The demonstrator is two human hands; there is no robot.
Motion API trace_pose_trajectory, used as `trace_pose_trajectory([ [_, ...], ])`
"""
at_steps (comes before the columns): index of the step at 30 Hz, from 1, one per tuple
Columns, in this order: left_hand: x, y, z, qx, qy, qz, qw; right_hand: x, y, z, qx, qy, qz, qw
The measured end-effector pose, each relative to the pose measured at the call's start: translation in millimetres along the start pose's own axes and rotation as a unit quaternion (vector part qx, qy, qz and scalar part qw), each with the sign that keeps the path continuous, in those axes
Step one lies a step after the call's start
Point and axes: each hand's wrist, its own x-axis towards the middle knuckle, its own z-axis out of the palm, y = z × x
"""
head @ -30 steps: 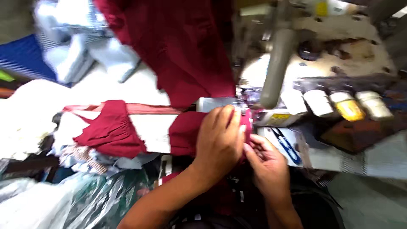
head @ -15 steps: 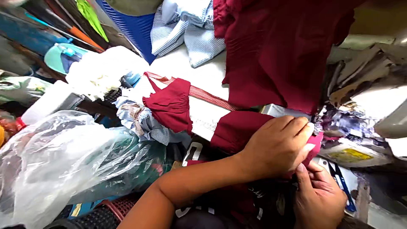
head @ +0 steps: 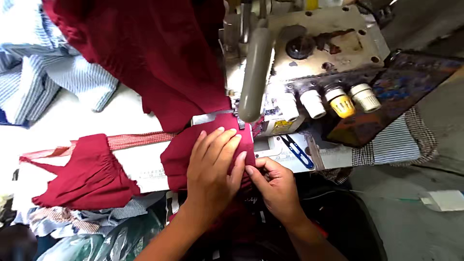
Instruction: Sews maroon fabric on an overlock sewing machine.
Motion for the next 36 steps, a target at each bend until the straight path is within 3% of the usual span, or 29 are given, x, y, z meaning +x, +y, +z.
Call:
trace_pose_trajectory([
  [11,43.3,-27.4,-11.1,-0.008,-0.056,0.029,0.998,21.7,-5.8,5.6,-0.021,0.016,-0.007,1.000],
  [16,18.6,-4.0,-15.9,0.010,-0.035,0.059,0.998,20.3,-7.8,4.7,0.000,0.038,-0.019,0.999],
  [22,21.3,-18.1,-16.3,-0.061,-0.035,0.016,0.997,21.6,-9.9,6.9,0.000,0.076,-0.031,0.997],
  [32,41.6,-37.9,-14.1,-0.085,-0.057,0.054,0.993,33.5,-13.7,9.8,0.006,0.088,-0.050,0.995],
  [34,30.7,-32.7,-17.9,-0.060,-0.039,0.051,0.996,33.8,-13.1,9.0,0.028,0.078,-0.032,0.996],
  [36,1.1,-14.6,-23.8,-0.057,0.028,0.018,0.998,30.6,-11.2,5.7,0.018,0.067,-0.023,0.997],
])
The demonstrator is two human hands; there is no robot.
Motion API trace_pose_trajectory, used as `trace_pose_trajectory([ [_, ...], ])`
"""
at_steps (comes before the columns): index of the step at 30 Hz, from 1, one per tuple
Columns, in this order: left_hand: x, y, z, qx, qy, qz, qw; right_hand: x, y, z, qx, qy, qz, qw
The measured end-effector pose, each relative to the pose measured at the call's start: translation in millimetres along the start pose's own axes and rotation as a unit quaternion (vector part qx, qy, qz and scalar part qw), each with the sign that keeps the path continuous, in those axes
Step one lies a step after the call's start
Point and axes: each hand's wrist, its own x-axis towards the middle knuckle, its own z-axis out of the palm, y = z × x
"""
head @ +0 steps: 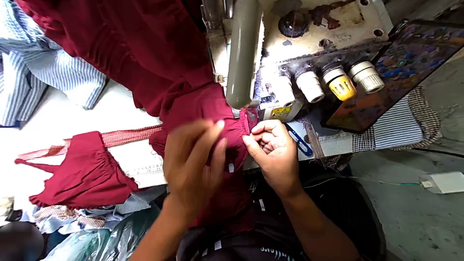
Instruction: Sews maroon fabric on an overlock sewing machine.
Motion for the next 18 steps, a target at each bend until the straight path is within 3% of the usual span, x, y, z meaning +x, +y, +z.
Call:
trace_pose_trajectory([
  [2,-39.7,20.8,3.0,-0.008,-0.005,-0.075,0.997,-9.7,4.4,-5.0,-0.035,-0.015,0.003,0.999],
  [4,-72.5,27.4,19.4,0.024,-0.082,-0.133,0.987,-20.8,8.6,-8.8,-0.065,-0.030,-0.010,0.997],
  [7,-101.3,17.5,30.2,0.018,-0.084,-0.132,0.988,-29.1,7.2,-12.3,-0.171,-0.040,-0.093,0.980],
  [10,-98.7,25.4,3.2,-0.071,-0.086,-0.124,0.986,-28.6,-6.5,-15.5,-0.312,-0.084,-0.196,0.926],
  [15,-70.9,49.4,-40.7,0.001,-0.117,-0.068,0.991,4.4,-51.9,-22.5,-0.415,-0.281,-0.297,0.813],
  [18,-43.3,60.4,-57.4,0.060,-0.045,-0.077,0.994,26.5,-80.2,-25.6,-0.389,-0.296,-0.341,0.803],
])
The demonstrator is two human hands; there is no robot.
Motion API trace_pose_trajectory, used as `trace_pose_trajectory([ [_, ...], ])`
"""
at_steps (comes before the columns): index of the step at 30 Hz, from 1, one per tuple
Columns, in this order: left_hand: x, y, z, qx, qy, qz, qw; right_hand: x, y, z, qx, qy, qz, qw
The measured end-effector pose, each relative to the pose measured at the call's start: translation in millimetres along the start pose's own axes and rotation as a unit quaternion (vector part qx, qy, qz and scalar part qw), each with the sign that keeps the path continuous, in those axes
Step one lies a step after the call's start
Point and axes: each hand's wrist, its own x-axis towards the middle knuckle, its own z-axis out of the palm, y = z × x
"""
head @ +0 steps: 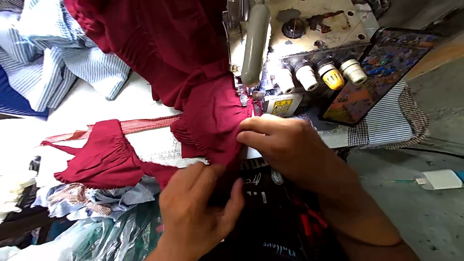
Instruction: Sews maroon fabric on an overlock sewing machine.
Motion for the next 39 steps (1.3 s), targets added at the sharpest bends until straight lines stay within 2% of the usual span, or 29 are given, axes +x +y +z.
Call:
trace_pose_trajectory([
  [2,22.4,8.3,0.5,0.038,0.058,-0.024,0.997,11.7,4.7,-12.8,0.013,0.037,-0.011,0.999],
  [6,75.8,2.3,32.6,0.079,0.064,-0.018,0.995,24.9,13.1,-17.7,0.023,0.127,0.022,0.991],
  [8,88.3,-13.1,37.3,0.082,0.058,0.033,0.994,14.1,11.7,-9.8,0.042,0.172,0.034,0.984],
  [11,73.4,-33.6,28.2,0.074,0.029,0.171,0.982,-28.2,7.4,23.7,0.116,0.201,0.065,0.970],
  [13,54.4,-45.6,33.0,0.058,-0.023,0.249,0.967,-55.0,8.3,56.6,0.168,0.215,0.092,0.958],
  [15,44.4,-52.2,43.4,0.033,-0.079,0.276,0.957,-67.6,12.9,79.7,0.195,0.240,0.104,0.945],
  [19,50.0,-50.2,48.2,0.025,-0.109,0.223,0.968,-61.2,13.1,83.4,0.196,0.268,0.127,0.935],
  [25,92.4,-56.0,38.8,0.003,-0.140,0.192,0.971,-34.9,25.4,78.7,0.146,0.269,0.137,0.942],
  [31,128.1,-66.0,37.2,0.004,-0.150,0.218,0.964,-15.3,28.1,79.6,0.091,0.275,0.185,0.939],
  [35,117.2,-51.8,22.8,0.079,-0.152,0.165,0.971,-10.2,28.6,76.7,0.070,0.254,0.202,0.943],
  [39,93.9,-36.2,-1.7,0.129,-0.113,0.118,0.978,-6.8,31.0,67.0,0.046,0.215,0.185,0.958],
])
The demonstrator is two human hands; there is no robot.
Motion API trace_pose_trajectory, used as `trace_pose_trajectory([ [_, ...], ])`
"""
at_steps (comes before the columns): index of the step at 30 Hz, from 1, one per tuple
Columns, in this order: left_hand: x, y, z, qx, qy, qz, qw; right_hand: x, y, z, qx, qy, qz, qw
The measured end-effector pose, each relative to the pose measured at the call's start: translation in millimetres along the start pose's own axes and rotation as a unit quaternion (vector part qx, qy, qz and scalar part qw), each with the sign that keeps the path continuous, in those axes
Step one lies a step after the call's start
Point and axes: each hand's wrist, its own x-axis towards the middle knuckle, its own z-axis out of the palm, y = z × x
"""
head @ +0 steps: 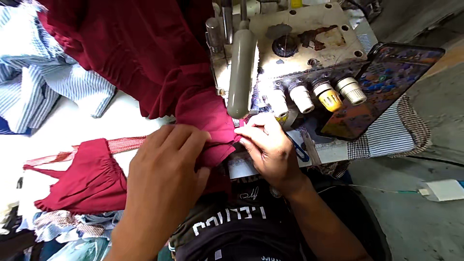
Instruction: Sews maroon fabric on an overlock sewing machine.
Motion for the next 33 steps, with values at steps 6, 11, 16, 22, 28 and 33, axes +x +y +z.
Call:
trace_pose_trajectory([
  [6,-0.1,30.6,18.9,-0.058,0.101,0.001,0.993,13.6,-10.4,-12.9,0.012,0.017,-0.090,0.996],
  [11,7.8,14.4,52.6,-0.032,0.151,0.032,0.988,-6.5,-0.9,-6.9,0.087,0.066,-0.083,0.991],
  [16,-9.1,6.1,59.3,-0.032,0.087,0.130,0.987,-31.4,8.1,6.4,0.083,0.063,-0.054,0.993],
  [22,1.5,6.6,48.9,-0.011,0.007,0.095,0.995,-19.8,10.1,9.8,0.047,0.070,-0.039,0.996],
  [28,17.6,16.9,47.4,0.014,-0.023,0.040,0.999,-16.5,19.0,10.6,0.027,0.052,-0.011,0.998],
  [33,0.7,13.2,49.1,-0.066,-0.022,0.037,0.997,-26.9,18.0,16.0,0.056,0.080,0.011,0.995],
])
